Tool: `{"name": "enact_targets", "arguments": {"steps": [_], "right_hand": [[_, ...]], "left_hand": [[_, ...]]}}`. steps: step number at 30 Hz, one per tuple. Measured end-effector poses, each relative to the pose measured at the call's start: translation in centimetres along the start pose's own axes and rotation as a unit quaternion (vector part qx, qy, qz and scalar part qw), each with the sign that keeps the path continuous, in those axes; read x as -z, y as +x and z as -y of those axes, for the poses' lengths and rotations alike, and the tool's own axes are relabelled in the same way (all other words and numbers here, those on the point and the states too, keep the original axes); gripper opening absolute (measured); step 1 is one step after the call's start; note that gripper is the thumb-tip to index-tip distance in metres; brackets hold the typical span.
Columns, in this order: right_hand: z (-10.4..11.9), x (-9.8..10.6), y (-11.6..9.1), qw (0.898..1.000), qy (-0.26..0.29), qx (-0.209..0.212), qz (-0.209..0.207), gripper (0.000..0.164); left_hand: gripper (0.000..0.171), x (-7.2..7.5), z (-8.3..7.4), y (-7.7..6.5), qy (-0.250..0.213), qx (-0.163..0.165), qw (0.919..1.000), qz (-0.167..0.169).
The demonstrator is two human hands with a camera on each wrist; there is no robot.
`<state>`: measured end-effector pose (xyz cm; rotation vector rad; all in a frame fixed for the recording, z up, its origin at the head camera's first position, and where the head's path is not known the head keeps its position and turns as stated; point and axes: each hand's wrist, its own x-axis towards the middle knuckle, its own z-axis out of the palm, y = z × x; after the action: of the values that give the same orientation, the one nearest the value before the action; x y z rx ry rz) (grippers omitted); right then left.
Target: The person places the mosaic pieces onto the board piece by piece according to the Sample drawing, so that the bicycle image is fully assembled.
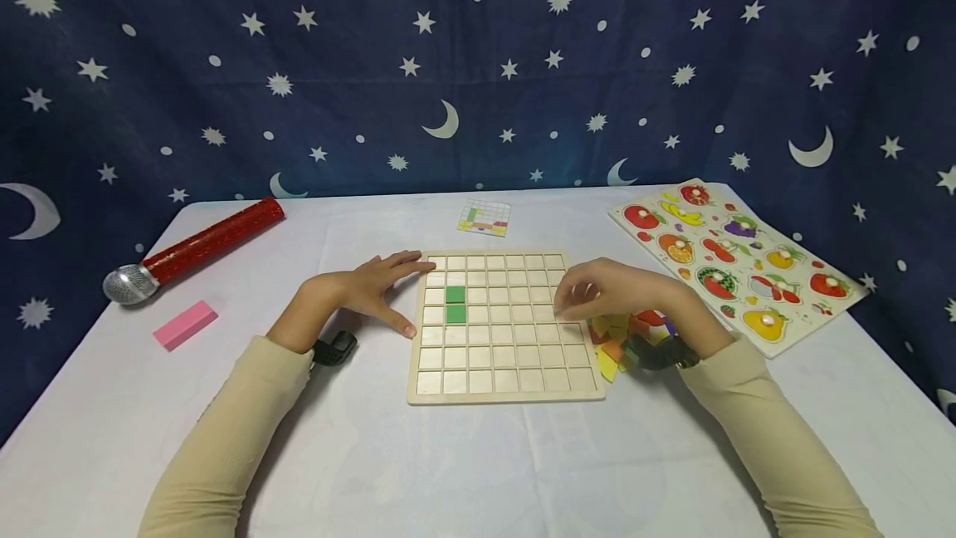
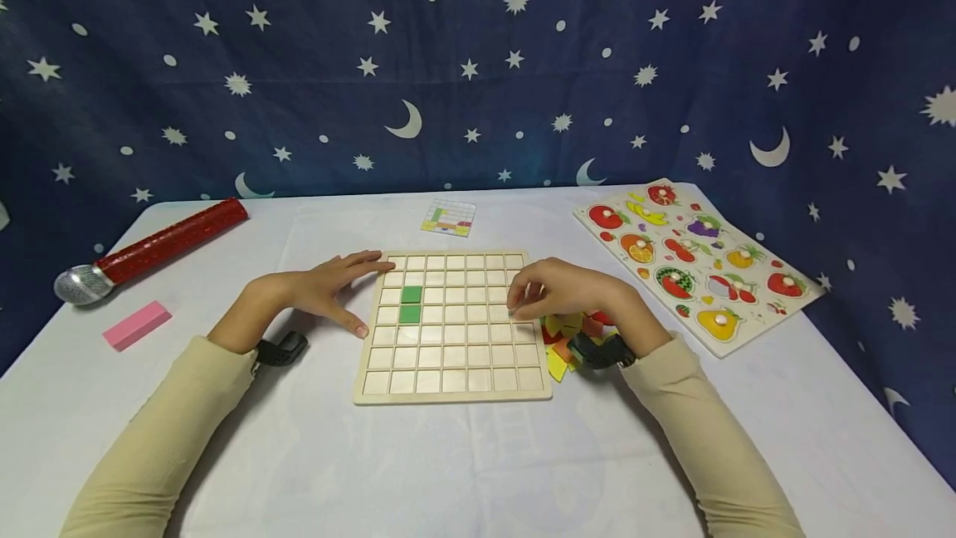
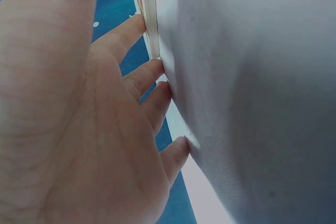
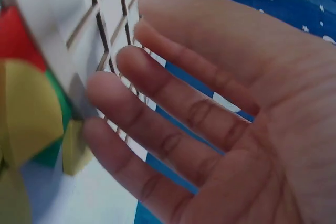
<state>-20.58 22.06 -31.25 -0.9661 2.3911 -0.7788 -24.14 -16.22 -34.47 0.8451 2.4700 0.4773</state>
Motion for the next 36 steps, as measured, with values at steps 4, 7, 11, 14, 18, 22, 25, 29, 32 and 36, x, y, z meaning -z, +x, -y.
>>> {"name": "enact_targets", "arguments": {"steps": [4,7,11,14,18,22,25,29,32,36], "right_hand": [[-0.4,0.3,-0.3,1.0,-0.005,-0.016,0.006,0.014],[-0.6,0.5,-0.5,1.0,-0.01,-0.027,0.007,0.011],[-0.9,0.7,-0.6,0.999,-0.01,-0.034,0.008,0.008],[-1.0,0.8,-0.8,0.999,-0.005,-0.031,0.014,0.007],[-1.4,0.9,-0.9,0.999,-0.003,-0.032,0.022,0.008],[-1.8,1.2,-1.2,0.998,-0.003,-0.054,0.03,0.009],[-1.9,1.4,-1.5,0.997,-0.003,-0.071,0.032,0.009],[-2.1,1.5,-1.7,0.996,-0.006,-0.087,0.023,0.009],[-2.3,1.6,-1.8,0.995,-0.011,-0.099,0.016,0.007],[-2.5,1.8,-1.9,0.994,-0.022,-0.109,0.005,0.006]], "left_hand": [[0.108,0.0,0.0,0.1,0.001,-0.001,1.0,0.0],[0.107,0.1,-0.1,0.0,0.002,-0.002,1.0,-0.002],[0.107,0.1,-0.1,0.0,0.002,-0.007,1.0,-0.004],[0.107,0.1,-0.2,-0.1,0.002,-0.008,1.0,-0.003],[0.106,0.1,-0.2,-0.1,0.002,-0.007,1.0,-0.003],[0.106,0.0,-0.1,0.0,0.001,-0.009,1.0,-0.004],[0.106,0.0,0.1,0.0,-0.001,-0.009,1.0,-0.004],[0.106,-0.2,0.1,0.1,-0.001,-0.008,1.0,-0.003],[0.106,-0.1,0.1,0.1,0.0,-0.009,1.0,-0.004],[0.106,0.0,0.0,0.0,0.001,-0.008,1.0,-0.004]]}}
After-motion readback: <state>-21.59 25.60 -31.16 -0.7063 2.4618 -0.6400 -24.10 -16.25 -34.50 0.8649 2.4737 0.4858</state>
